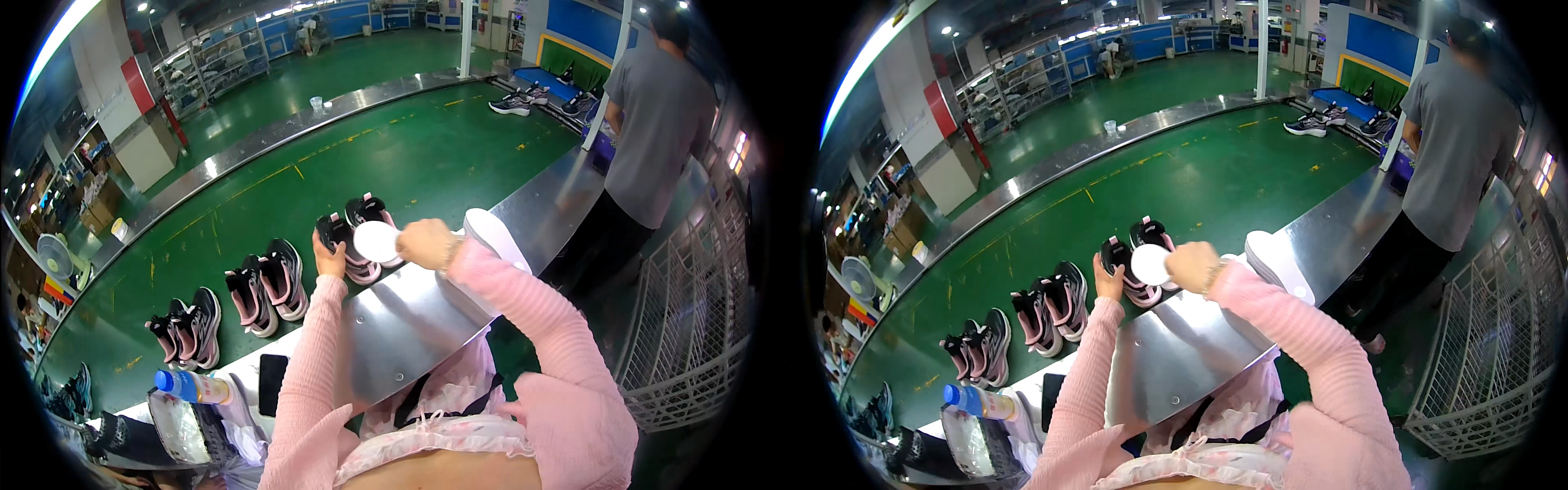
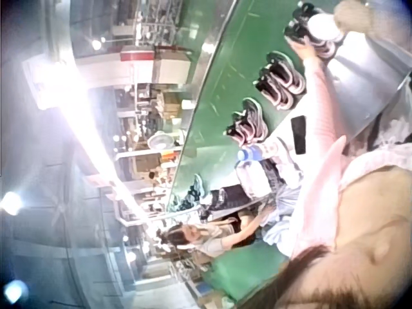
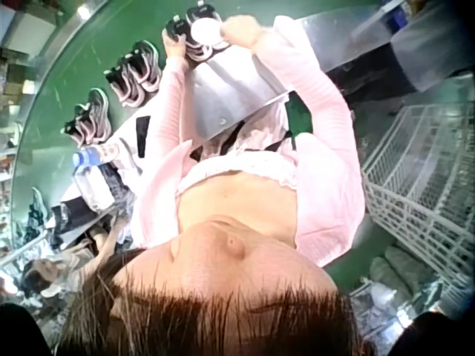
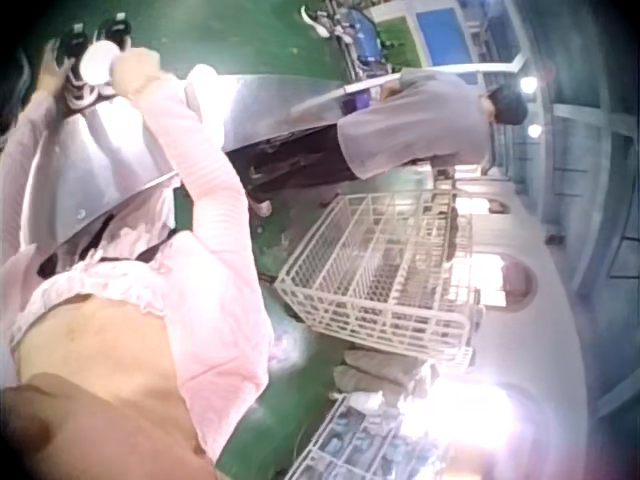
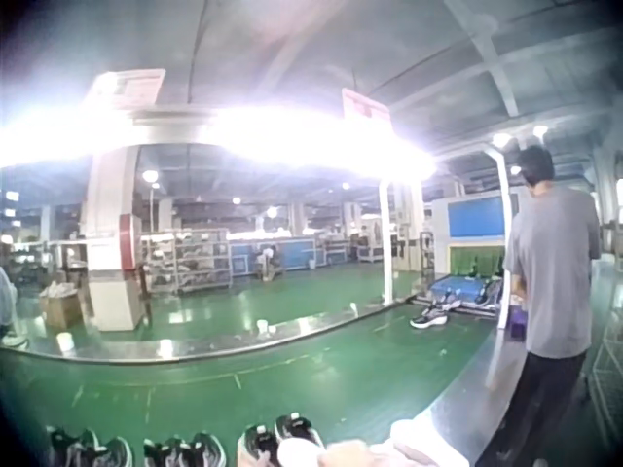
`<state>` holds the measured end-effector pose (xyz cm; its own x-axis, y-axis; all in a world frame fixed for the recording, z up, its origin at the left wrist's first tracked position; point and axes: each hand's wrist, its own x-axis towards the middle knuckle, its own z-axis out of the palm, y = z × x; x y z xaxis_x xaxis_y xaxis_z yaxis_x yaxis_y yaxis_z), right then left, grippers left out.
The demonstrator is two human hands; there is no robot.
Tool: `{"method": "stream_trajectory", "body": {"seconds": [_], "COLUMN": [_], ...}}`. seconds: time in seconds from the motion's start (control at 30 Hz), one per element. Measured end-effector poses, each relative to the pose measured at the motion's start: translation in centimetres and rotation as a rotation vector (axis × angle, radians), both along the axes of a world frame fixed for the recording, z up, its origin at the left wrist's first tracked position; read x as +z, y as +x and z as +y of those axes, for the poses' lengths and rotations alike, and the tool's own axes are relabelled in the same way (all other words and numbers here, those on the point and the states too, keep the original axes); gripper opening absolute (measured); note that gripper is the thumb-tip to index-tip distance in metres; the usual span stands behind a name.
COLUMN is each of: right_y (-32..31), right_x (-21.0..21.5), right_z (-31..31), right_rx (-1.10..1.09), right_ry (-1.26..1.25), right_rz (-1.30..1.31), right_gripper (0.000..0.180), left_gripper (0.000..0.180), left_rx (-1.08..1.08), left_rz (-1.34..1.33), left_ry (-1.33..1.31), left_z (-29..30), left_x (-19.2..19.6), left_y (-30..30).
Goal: The person inserts white insoles into black and pink sneakers on a factory assembly line. They pick up each shoe, place an insole inside, and set the shoe back down on the conveyor belt in a repetitive sequence.
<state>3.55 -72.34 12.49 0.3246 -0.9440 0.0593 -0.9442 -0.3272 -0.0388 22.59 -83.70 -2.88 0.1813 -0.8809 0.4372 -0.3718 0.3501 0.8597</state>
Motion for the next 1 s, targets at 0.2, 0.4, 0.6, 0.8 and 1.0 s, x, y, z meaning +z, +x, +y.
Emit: {"method": "stream_trajectory", "body": {"seconds": [0.2,0.4,0.6,0.8,1.0], "right_y": [6.3,9.4,10.4,10.3,10.5], "right_x": [2.3,-6.7,-9.3,-9.5,-9.5], "right_z": [-3.5,-8.2,-10.8,-10.9,-10.3], "right_rx": [0.051,0.019,-0.133,-0.165,-0.175], "right_ry": [0.112,-0.029,0.194,0.204,0.22], "right_rz": [0.28,0.03,-0.224,-0.238,-0.261], "right_gripper": [0.019,0.02,0.021,0.023,0.025], "left_gripper": [0.039,0.038,0.039,0.036,0.032], "left_rx": [-0.043,-0.069,-0.169,-0.215,-0.35], "left_rz": [-0.398,-0.37,-0.401,-0.3,-0.051], "left_ry": [0.114,0.076,0.212,0.283,0.265], "left_z": [-3.7,-3.1,-3.3,-2.9,-2.4], "left_x": [2.4,2.9,2.9,2.4,-0.1], "left_y": [0.6,0.4,1.2,1.0,1.4]}}
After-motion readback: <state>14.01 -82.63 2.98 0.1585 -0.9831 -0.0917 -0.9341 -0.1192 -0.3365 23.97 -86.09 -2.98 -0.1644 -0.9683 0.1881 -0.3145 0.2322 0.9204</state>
